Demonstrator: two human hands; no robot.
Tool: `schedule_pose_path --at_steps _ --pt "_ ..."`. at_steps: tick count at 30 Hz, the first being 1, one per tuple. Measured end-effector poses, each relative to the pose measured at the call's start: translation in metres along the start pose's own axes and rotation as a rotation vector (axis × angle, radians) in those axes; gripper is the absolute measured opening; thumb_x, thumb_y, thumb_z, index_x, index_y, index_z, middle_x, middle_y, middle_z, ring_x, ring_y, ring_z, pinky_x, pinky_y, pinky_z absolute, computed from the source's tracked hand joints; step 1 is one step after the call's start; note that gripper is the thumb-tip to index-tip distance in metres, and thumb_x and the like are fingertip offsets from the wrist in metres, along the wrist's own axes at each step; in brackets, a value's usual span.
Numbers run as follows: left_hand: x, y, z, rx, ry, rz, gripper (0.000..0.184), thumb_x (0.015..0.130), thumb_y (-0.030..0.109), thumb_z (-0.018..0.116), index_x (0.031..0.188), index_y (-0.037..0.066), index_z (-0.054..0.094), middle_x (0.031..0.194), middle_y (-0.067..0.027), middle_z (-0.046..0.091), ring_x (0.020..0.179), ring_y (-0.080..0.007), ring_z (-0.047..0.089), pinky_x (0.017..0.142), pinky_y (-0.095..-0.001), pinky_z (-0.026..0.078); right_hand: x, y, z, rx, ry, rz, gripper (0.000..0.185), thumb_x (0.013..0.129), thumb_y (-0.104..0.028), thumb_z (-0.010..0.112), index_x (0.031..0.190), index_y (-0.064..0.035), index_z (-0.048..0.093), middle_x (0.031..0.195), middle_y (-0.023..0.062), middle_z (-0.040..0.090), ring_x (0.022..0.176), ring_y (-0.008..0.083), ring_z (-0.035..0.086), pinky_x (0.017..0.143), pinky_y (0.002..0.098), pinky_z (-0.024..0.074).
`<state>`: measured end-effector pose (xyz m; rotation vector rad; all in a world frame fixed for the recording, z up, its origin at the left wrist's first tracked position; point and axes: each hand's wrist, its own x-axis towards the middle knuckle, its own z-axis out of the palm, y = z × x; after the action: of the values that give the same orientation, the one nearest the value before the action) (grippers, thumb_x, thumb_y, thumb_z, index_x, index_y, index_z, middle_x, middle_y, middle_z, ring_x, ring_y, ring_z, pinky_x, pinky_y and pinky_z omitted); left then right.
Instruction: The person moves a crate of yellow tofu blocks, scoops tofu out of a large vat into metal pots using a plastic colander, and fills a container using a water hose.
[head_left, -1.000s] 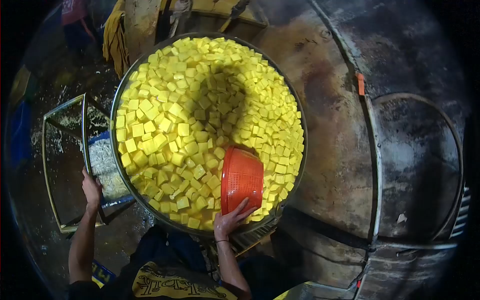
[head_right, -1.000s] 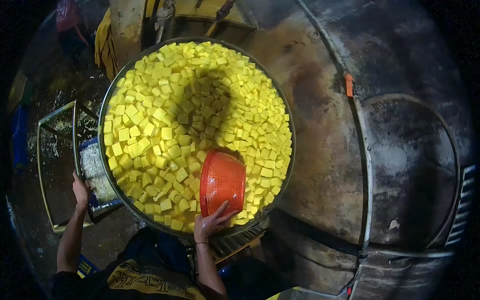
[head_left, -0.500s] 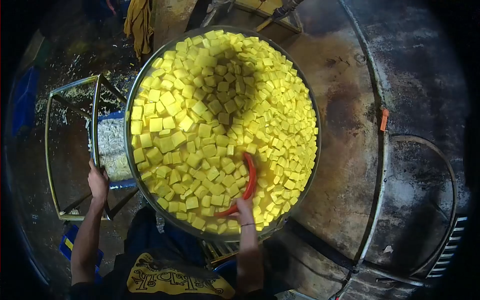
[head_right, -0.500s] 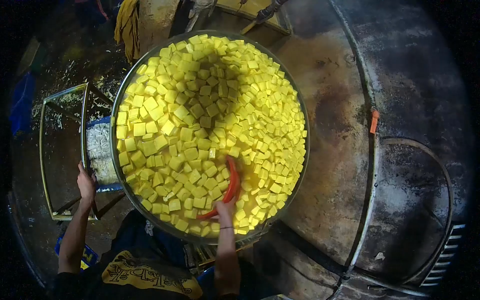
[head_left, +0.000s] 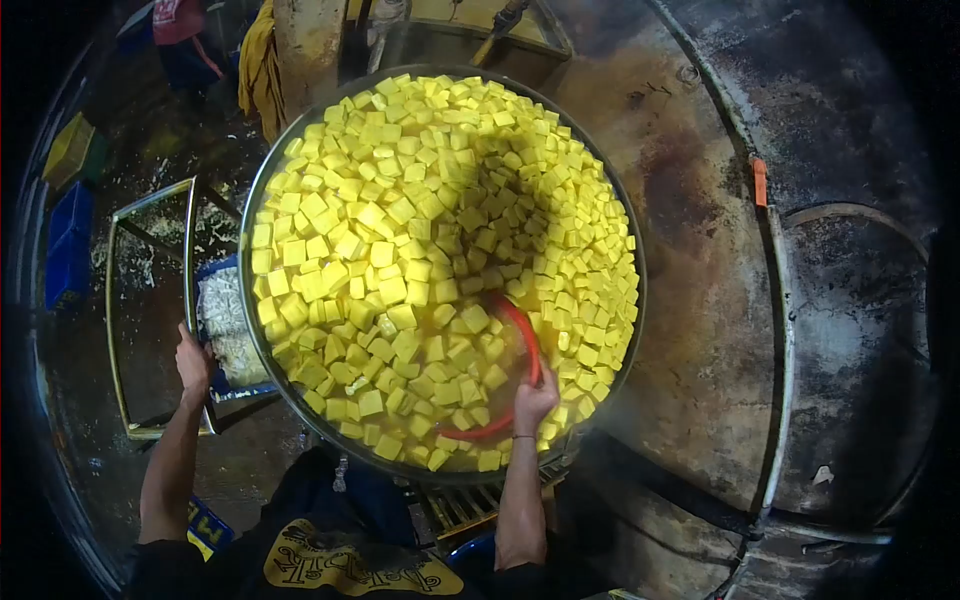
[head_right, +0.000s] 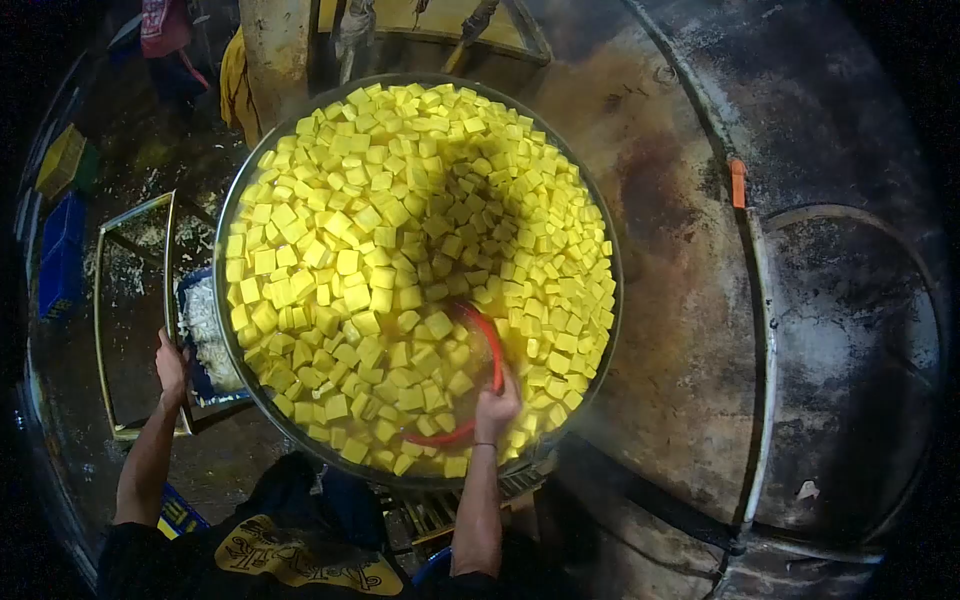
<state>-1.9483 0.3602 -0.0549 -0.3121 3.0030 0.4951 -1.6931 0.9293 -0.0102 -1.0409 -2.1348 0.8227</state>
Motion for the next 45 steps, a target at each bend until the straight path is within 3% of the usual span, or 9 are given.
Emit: schedule_pose_path --at_steps 21,23,26,30,33,35,37,39,45 --pt "-0.028 0.045 -0.026 0.121 0.006 -0.032 0.059 0.080 0.019 0.067 0.128 0.004 0.036 0.105 -0.0264 0.060 0.090 -0.0419 0.062 0.074 -0.0492 0.050 -0.020 0.038 -0.055 0.715 0.160 0.654 0.063 0.061 0.013 0.063 0.122 0.0043 0.058 0.095 0.0098 0.066 0.077 0.0197 0.061 0.073 0.0303 0.0514" --pt "-0.065 0.091 -0.038 0.259 0.449 0.225 0.062 0.079 0.021 0.068 0.128 0.000 0.037 0.122 -0.0290 0.049 0.108 -0.0410 0.053 0.088 -0.0484 0.044 -0.014 0.035 -0.057 0.719 0.174 0.659 0.064 0.059 0.012 0.064 0.122 0.0040 0.058 0.095 0.0091 0.066 0.077 0.0197 0.061 0.073 0.0302 0.0512" --pt "-0.140 0.163 -0.029 -0.148 0.018 0.319 0.060 0.077 0.020 0.068 0.124 -0.007 0.041 0.126 -0.0287 0.045 0.118 -0.0394 0.044 0.098 -0.0458 0.037 -0.010 0.042 -0.057 0.644 0.210 0.683 0.064 0.055 0.011 0.066 0.118 0.0044 0.061 0.093 0.0092 0.066 0.076 0.0189 0.060 0.071 0.0298 0.0507" --pt "-0.236 0.213 0.079 -0.950 -0.963 -0.144 0.040 0.080 0.021 0.070 0.109 0.000 0.052 0.088 -0.0133 0.058 0.076 -0.0229 0.061 0.060 -0.0386 0.052 -0.005 0.024 -0.058 0.582 0.206 0.679 0.053 0.052 0.008 0.068 0.105 0.0067 0.065 0.079 0.0075 0.064 0.068 0.0186 0.059 0.065 0.0313 0.0499" --pt "-0.265 0.248 0.085 -0.853 -1.026 0.898 0.030 0.082 0.021 0.069 0.099 0.000 0.055 0.084 -0.0120 0.057 0.070 -0.0220 0.059 0.055 -0.0354 0.050 -0.001 0.021 -0.060 0.508 0.194 0.677 0.042 0.051 0.005 0.069 0.093 0.0071 0.066 0.071 0.0061 0.061 0.064 0.0189 0.057 0.061 0.0316 0.0491" --pt "-0.276 0.275 0.078 -1.196 -1.263 -0.502 0.029 0.081 0.018 0.072 0.098 0.000 0.056 0.084 -0.0107 0.057 0.069 -0.0199 0.058 0.052 -0.0307 0.048 0.002 0.030 -0.061 0.416 0.167 0.717 0.037 0.050 0.004 0.068 0.087 0.0069 0.065 0.069 0.0055 0.060 0.063 0.0189 0.057 0.060 0.0313 0.0486" --pt "-0.271 0.261 0.085 -0.991 -1.252 0.321 0.032 0.077 0.015 0.074 0.100 0.001 0.056 0.082 -0.0096 0.057 0.066 -0.0176 0.057 0.050 -0.0278 0.046 0.005 0.032 -0.066 0.380 0.070 0.719 0.031 0.052 0.004 0.066 0.083 0.0040 0.063 0.072 0.0060 0.060 0.063 0.0197 0.056 0.060 0.0307 0.0486" --pt "-0.279 0.267 0.087 -1.197 -1.168 -0.289 0.034 0.081 0.011 0.069 0.112 0.007 0.057 0.096 -0.0065 0.063 0.086 -0.0214 0.063 0.071 -0.0329 0.052 0.000 0.024 -0.080 0.481 0.018 0.708 0.036 0.054 0.004 0.063 0.090 0.0041 0.063 0.076 0.0065 0.060 0.066 0.0195 0.057 0.061 0.0304 0.0491" --pt "-0.285 0.254 0.065 -1.184 -1.070 -0.077 0.040 0.071 0.006 0.076 0.107 0.004 0.059 0.086 -0.0045 0.064 0.072 -0.0175 0.064 0.063 -0.0269 0.052 -0.039 0.045 -0.094 0.854 0.004 0.517 0.061 0.059 0.006 0.052 0.119 0.0022 0.057 0.092 0.0076 0.061 0.076 0.0190 0.058 0.066 0.0287 0.0503"
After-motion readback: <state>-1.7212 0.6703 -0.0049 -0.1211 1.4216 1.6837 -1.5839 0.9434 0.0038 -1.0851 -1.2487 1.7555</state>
